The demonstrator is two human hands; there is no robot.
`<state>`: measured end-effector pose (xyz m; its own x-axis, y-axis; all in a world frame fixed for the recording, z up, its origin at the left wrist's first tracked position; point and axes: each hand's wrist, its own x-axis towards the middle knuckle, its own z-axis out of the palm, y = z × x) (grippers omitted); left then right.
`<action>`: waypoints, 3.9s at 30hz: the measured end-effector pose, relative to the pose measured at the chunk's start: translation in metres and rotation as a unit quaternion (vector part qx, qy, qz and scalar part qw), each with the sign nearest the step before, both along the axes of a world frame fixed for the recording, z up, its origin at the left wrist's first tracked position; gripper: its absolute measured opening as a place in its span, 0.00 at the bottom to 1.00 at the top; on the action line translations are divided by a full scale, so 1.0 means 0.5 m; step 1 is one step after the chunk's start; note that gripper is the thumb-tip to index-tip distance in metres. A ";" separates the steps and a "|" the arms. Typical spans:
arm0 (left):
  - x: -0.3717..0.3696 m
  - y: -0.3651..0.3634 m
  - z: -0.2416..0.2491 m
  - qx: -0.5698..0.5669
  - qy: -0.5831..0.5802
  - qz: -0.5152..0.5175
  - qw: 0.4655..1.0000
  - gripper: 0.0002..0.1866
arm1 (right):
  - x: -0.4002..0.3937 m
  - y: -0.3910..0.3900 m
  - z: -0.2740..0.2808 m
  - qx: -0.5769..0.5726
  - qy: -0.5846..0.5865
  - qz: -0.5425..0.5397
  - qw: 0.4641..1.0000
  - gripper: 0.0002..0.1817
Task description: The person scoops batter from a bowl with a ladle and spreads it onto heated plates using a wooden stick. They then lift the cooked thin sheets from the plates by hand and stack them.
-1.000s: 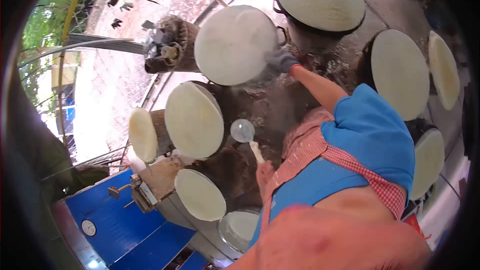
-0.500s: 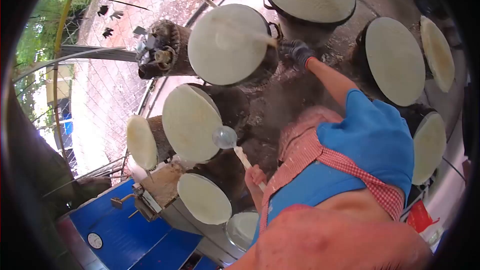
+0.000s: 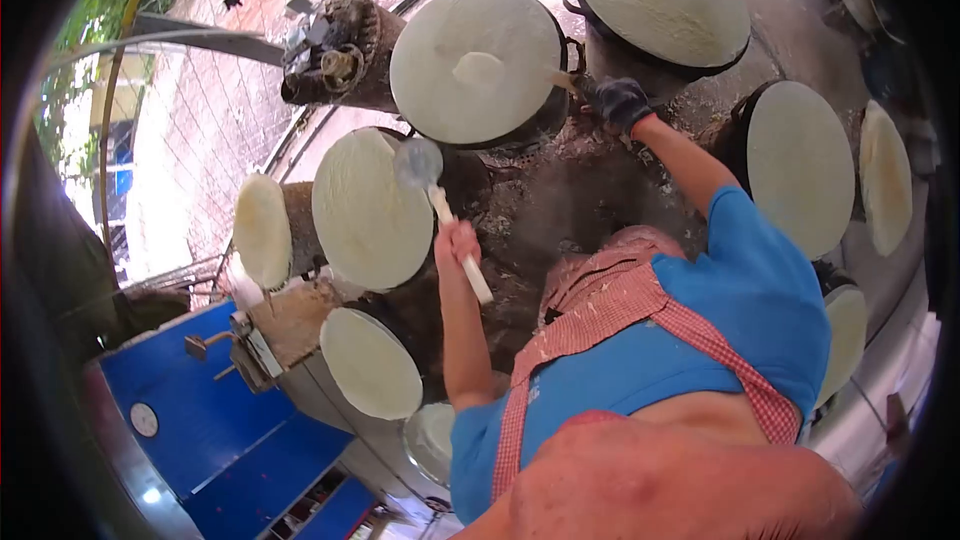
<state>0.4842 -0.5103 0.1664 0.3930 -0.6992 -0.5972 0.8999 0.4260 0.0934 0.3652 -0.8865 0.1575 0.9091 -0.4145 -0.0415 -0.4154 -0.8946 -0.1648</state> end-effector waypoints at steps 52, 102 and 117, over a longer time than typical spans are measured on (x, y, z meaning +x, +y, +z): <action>-0.852 0.653 0.019 -0.197 0.148 0.553 0.796 0.13 | -0.044 1.022 0.016 0.095 0.118 0.577 0.803 0.23; -0.435 0.622 0.162 -0.220 0.087 0.710 0.663 0.16 | 1.244 1.167 -0.079 0.214 -0.163 0.059 0.961 0.30; -0.856 0.901 -0.187 0.181 0.031 0.708 0.682 0.11 | 0.198 1.673 -0.009 0.031 0.043 0.879 0.473 0.15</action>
<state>0.0561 -0.0598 0.0730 0.4872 0.5530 -0.6759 -0.3829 0.8309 0.4038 0.4643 -0.0499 0.1529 -0.1606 0.9844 -0.0714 0.9549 0.1367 -0.2635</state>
